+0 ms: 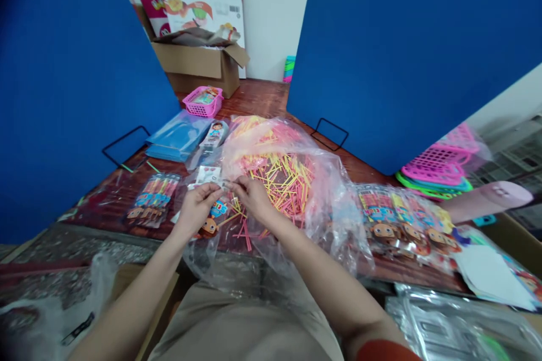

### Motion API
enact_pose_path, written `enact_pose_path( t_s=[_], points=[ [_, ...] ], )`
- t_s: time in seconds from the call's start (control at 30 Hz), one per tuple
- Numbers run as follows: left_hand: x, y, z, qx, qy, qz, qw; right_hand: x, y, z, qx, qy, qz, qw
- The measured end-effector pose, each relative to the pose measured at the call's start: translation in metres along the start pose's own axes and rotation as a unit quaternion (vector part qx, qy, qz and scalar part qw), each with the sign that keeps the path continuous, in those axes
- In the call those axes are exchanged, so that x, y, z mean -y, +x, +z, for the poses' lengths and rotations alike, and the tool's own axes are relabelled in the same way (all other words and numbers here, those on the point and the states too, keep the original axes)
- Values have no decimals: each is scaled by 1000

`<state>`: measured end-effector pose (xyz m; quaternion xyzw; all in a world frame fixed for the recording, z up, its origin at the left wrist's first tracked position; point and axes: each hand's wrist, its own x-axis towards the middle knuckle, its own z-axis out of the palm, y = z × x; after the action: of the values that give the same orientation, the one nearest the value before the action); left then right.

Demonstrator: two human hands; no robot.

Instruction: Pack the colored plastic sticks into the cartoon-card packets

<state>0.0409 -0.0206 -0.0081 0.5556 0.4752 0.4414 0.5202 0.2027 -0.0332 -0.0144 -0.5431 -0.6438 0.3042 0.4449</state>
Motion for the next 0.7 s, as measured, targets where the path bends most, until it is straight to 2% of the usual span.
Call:
enact_pose_path(
  t_s=[0.1,0.17,0.23,0.33,0.4,0.53,0.63,0.7],
  points=[
    [11,-10,4,-4,-32,-34,999,-16,0,-34,45,-3,24,999],
    [18,-16,5,-14,-61,-55,997,-29,1,-66,57,-124,30,990],
    [23,-21,6,-25,-88,-69,993,-43,1,-96,98,-276,41,955],
    [25,-26,12,-32,-121,-92,988,-60,-1,-126,149,-405,89,898],
    [22,-29,17,-22,-155,-116,981,-68,-3,-133,144,-451,150,868],
    [12,-33,27,-28,-219,-147,964,-77,-4,-128,75,-491,255,830],
    [6,-34,28,-48,-212,-149,965,-77,-4,-118,36,-505,296,810],
    [5,-33,27,-51,-195,-152,968,-76,-4,-110,19,-508,300,807]
  ],
)
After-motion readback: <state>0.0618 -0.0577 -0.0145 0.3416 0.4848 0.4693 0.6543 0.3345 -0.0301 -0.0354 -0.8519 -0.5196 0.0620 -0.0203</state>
